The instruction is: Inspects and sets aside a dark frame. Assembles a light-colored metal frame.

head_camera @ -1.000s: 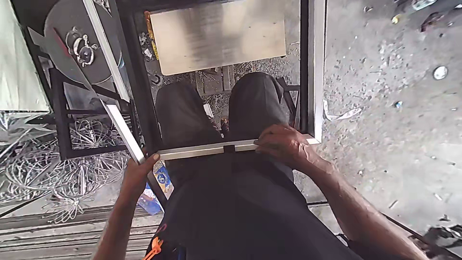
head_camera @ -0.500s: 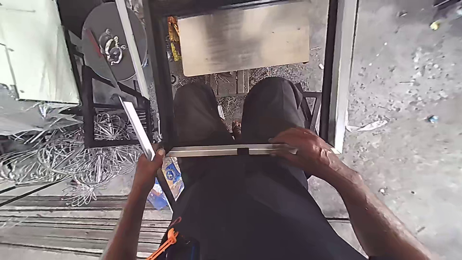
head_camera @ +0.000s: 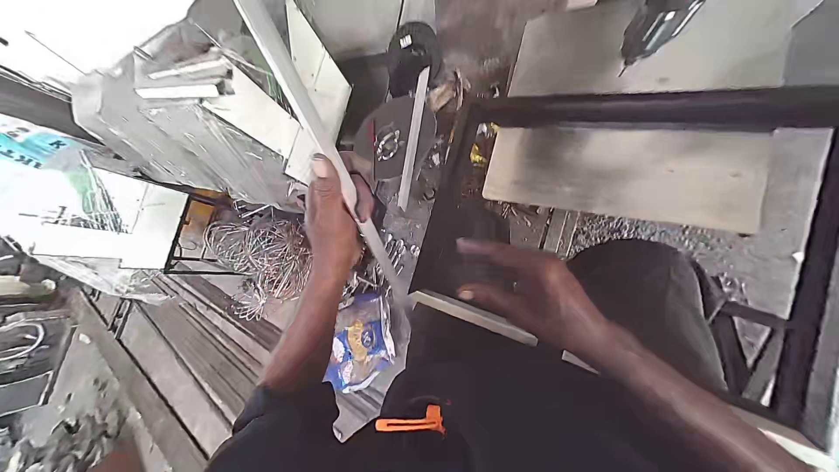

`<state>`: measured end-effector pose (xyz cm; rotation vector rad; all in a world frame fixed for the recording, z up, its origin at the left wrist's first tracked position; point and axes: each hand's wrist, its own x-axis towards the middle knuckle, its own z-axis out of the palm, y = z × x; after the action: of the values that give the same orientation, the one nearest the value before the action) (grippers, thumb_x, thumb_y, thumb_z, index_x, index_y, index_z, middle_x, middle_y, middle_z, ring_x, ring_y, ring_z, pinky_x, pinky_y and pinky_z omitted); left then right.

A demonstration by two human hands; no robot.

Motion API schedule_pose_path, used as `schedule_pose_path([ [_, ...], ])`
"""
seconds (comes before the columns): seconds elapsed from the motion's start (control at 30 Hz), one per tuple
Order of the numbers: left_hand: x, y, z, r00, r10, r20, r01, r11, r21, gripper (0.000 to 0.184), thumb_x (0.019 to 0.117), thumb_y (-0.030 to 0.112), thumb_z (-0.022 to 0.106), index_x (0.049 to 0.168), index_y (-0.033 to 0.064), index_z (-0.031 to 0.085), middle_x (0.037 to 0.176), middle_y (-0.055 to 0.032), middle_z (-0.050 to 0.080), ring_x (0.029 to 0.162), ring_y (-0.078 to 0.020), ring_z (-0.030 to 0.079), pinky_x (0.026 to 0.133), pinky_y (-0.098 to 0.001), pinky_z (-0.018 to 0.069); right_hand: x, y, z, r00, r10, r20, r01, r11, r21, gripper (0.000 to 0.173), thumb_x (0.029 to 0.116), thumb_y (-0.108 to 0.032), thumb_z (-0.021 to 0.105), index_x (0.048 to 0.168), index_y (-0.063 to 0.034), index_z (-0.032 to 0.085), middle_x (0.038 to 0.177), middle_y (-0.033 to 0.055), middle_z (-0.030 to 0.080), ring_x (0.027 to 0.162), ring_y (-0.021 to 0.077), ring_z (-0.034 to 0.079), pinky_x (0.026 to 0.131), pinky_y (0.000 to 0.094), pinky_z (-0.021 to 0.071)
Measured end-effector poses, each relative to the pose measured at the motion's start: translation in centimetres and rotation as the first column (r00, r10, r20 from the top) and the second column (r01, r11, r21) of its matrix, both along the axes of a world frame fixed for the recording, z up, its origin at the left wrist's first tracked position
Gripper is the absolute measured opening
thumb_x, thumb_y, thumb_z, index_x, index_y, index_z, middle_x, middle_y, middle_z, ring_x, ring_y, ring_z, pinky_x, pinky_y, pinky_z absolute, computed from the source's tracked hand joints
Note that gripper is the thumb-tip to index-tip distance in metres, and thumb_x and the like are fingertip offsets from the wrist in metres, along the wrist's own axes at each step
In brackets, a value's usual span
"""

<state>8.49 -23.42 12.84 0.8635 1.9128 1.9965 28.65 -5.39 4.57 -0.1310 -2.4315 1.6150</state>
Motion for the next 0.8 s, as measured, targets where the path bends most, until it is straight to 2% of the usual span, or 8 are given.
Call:
schedule_pose_path([
  [0.1,0.5,3.1,0.2,0.989,-0.030,-0.144,0.037,0.998,0.046,0.057,0.1083,0.059,0.024,0.110,0.0149,0.061,0.061,0.0069,0.052,0.048,-0.0056,0.049,0.047,-0.0221,0.0461,-3.0,-1.1,1.1,0.999,0.028,-0.029,-0.029,0.999,-0.029,0.068,0.0901,-0.054,0.074,0.141,-0.0109,0.062,0.126,0.0052,0.072,0.111,0.0097,0.070,0.096,0.0310,0.0593],
  [0.27,3.0,6.1,-1.3,0.993,-0.063,-0.104,0.080,0.983,0.163,0.052,0.1079,0.058,0.032,0.106,0.0135,0.059,0.061,0.0045,0.050,0.047,-0.0064,0.046,0.045,-0.0208,0.0436,-3.7,-0.5,0.5,0.996,0.042,-0.073,-0.053,0.986,-0.157,0.044,0.0917,-0.031,0.079,0.128,-0.0076,0.069,0.114,-0.0009,0.076,0.098,0.0049,0.073,0.088,0.0239,0.0631],
  [0.53,4.1,6.5,-4.1,0.991,-0.124,0.050,0.110,0.971,0.213,0.060,0.1080,0.060,0.023,0.109,0.0124,0.060,0.069,-0.0003,0.059,0.053,-0.0108,0.057,0.051,-0.0260,0.0533,-1.2,1.1,-1.3,0.988,0.150,-0.037,-0.153,0.926,-0.345,0.037,0.0936,-0.022,0.077,0.127,-0.0073,0.071,0.112,0.0007,0.076,0.094,0.0089,0.073,0.084,0.0271,0.0637],
  [0.6,4.6,6.2,-4.4,0.996,-0.019,0.088,0.007,0.991,0.135,0.063,0.1061,0.064,0.025,0.116,0.0131,0.060,0.083,-0.0018,0.067,0.066,-0.0119,0.065,0.060,-0.0296,0.0587,-0.8,1.1,-1.4,0.982,0.186,-0.019,-0.183,0.931,-0.317,0.030,0.0978,-0.021,0.071,0.124,-0.0084,0.072,0.108,-0.0012,0.076,0.092,0.0055,0.072,0.084,0.0252,0.0624],
  [0.67,5.2,5.8,-4.6,0.989,0.116,0.093,-0.120,0.992,0.040,0.061,0.1076,0.061,0.025,0.131,0.0158,0.058,0.112,0.0015,0.071,0.102,-0.0087,0.069,0.090,-0.0340,0.0599,-0.4,0.8,-1.5,0.988,0.153,-0.002,-0.148,0.957,-0.250,0.022,0.1007,-0.020,0.065,0.117,-0.0080,0.073,0.099,-0.0013,0.075,0.084,0.0034,0.070,0.078,0.0243,0.0608],
  [0.7,5.2,5.7,-5.0,0.981,0.161,0.104,-0.166,0.986,0.034,0.060,0.1088,0.058,0.025,0.133,0.0151,0.058,0.118,0.0010,0.070,0.110,-0.0092,0.067,0.097,-0.0365,0.0575,-0.3,0.6,-1.6,0.992,0.126,0.004,-0.122,0.969,-0.214,0.021,0.1008,-0.019,0.063,0.117,-0.0078,0.072,0.097,-0.0007,0.075,0.083,0.0036,0.070,0.076,0.0245,0.0606],
  [0.73,5.1,5.6,-5.4,0.973,0.197,0.122,-0.201,0.979,0.020,0.058,0.1095,0.056,0.023,0.131,0.0159,0.059,0.117,0.0020,0.070,0.111,-0.0080,0.066,0.099,-0.0365,0.0566,-0.2,0.5,-1.5,0.995,0.100,0.008,-0.097,0.978,-0.183,0.023,0.1006,-0.019,0.063,0.119,-0.0073,0.071,0.097,-0.0001,0.075,0.083,0.0037,0.070,0.076,0.0243,0.0608],
  [0.8,4.5,5.1,-6.3,0.966,0.186,0.181,-0.194,0.980,0.030,0.061,0.1100,0.056,0.019,0.122,0.0162,0.064,0.102,0.0004,0.073,0.094,-0.0091,0.070,0.084,-0.0346,0.0612,0.0,0.6,-0.8,0.998,0.055,0.025,-0.051,0.989,-0.139,0.026,0.1006,-0.019,0.062,0.123,-0.0074,0.070,0.098,-0.0009,0.075,0.082,0.0028,0.070,0.075,0.0228,0.0602],
])
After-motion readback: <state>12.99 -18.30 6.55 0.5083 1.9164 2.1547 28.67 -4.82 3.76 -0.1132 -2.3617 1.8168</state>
